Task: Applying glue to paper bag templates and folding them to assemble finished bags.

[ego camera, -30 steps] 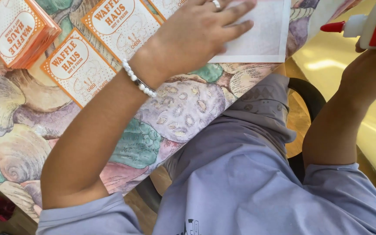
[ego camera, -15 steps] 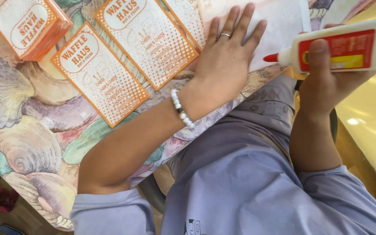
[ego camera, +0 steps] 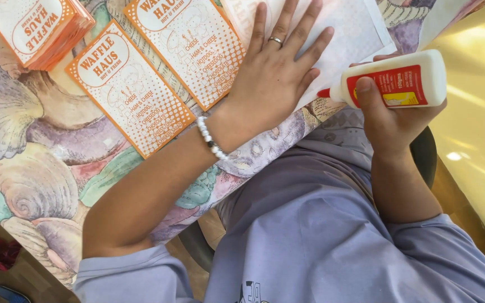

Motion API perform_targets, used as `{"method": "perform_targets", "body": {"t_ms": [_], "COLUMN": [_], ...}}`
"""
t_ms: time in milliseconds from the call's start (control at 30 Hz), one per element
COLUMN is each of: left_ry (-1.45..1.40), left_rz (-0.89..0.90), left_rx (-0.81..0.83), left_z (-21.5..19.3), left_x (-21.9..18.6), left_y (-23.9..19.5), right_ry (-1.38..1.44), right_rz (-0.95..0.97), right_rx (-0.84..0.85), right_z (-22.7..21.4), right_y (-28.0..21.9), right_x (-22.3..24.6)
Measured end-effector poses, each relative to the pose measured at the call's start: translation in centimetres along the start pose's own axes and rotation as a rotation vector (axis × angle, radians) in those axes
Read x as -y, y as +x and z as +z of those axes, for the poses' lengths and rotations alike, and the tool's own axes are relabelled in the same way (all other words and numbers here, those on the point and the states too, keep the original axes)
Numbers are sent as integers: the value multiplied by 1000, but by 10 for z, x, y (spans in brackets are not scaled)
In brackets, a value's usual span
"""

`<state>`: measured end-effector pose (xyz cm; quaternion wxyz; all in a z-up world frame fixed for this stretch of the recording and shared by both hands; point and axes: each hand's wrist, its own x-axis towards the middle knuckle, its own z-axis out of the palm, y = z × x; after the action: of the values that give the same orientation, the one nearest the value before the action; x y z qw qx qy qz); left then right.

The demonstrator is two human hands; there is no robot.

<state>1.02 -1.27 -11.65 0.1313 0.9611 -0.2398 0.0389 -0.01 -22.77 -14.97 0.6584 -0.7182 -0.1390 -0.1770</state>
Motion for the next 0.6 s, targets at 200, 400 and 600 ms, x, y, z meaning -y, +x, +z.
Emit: {"method": "perform_targets", "body": {"t_ms": [200, 400, 600], "left_ry": [-55, -88, -67], "left_rz": [198, 202, 183], "left_rx": [73, 73, 111], "left_z": [-10, -10, -14], "left_x": [21, 26, 27], "left_y": [-27, -32, -38], "right_ry": [16, -12, -68], "right_rz": [-114, -9, -139], "right_rx": [25, 74, -44], "right_z": [-5, 16, 8], "right_y": [-5, -15, -15], "right_x": [-19, 10, -8]}}
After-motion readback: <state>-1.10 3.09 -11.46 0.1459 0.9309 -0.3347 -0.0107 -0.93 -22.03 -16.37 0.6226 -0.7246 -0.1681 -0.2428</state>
